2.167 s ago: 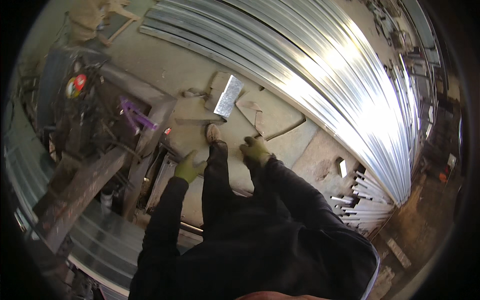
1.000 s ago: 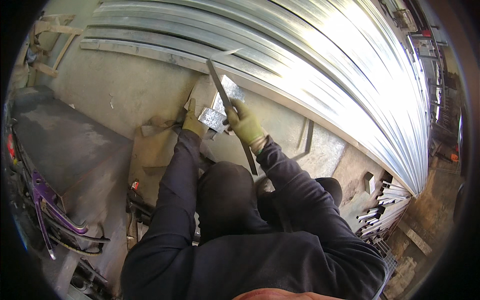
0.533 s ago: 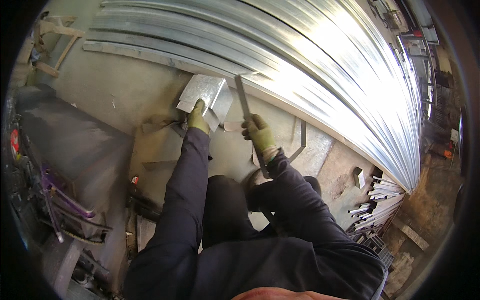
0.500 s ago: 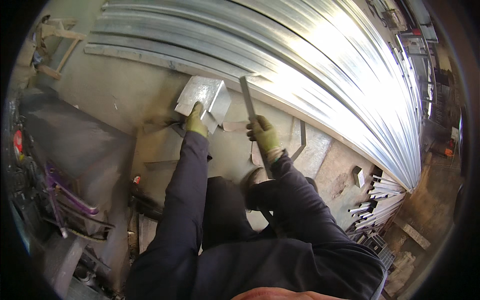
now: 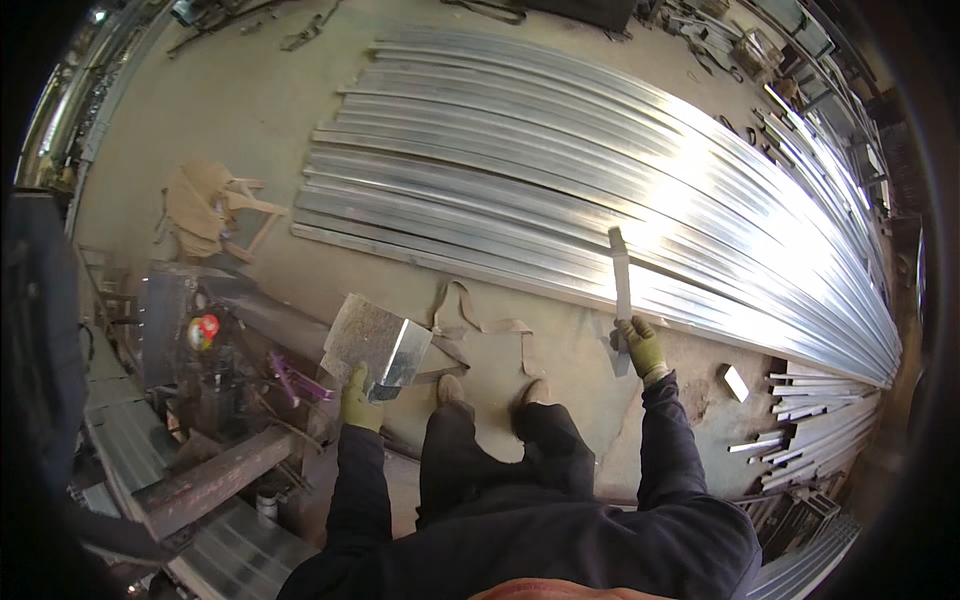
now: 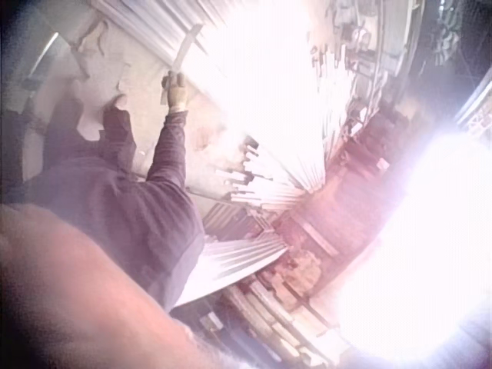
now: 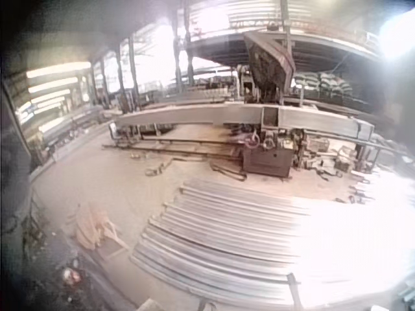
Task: The person operates a handheld remote to control an overhead crane, then walks to a metal sheet stack. They remove a sheet, place it on a cutting machine, and cut it into smaller pieces using the machine. The cut pieces are then moved aside.
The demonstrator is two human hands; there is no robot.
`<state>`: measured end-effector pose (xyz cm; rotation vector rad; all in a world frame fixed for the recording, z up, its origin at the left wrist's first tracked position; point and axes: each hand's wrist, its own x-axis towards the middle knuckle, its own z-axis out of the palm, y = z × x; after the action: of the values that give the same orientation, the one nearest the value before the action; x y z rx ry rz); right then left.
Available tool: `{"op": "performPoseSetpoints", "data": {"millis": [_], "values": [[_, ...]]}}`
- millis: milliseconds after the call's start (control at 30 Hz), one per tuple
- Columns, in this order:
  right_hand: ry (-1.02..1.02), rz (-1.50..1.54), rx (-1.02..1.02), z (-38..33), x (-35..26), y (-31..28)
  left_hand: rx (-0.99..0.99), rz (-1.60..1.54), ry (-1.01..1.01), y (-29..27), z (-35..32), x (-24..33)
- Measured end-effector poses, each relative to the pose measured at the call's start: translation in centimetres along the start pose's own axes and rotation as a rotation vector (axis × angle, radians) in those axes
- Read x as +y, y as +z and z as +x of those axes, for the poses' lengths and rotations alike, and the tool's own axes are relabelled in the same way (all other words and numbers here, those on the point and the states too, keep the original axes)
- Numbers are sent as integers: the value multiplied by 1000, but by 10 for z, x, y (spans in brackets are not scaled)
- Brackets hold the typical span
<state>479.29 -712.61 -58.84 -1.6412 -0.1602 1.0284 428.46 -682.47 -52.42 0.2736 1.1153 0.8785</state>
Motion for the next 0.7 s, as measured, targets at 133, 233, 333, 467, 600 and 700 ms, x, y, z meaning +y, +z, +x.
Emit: {"op": "performPoseSetpoints", "data": {"millis": [133, 233, 333, 467, 600, 700], "values": [[311, -391, -304, -11, 81, 5, 28, 1523, 797, 26, -52, 51], [136, -1055, -375, -52, 142, 23, -18, -62, 134, 34, -48, 77], [220, -866, -227, -82, 152, 50, 57, 896, 527, 42, -22, 96], [336, -728, -27, -132, 87, 80, -7, 539, 246, 65, 53, 132], [576, -727, 63, -197, 14, 98, -25, 466, 184, 78, 119, 176], [779, -395, 337, -205, -15, 99, 66, 137, 47, 103, 175, 214]]}}
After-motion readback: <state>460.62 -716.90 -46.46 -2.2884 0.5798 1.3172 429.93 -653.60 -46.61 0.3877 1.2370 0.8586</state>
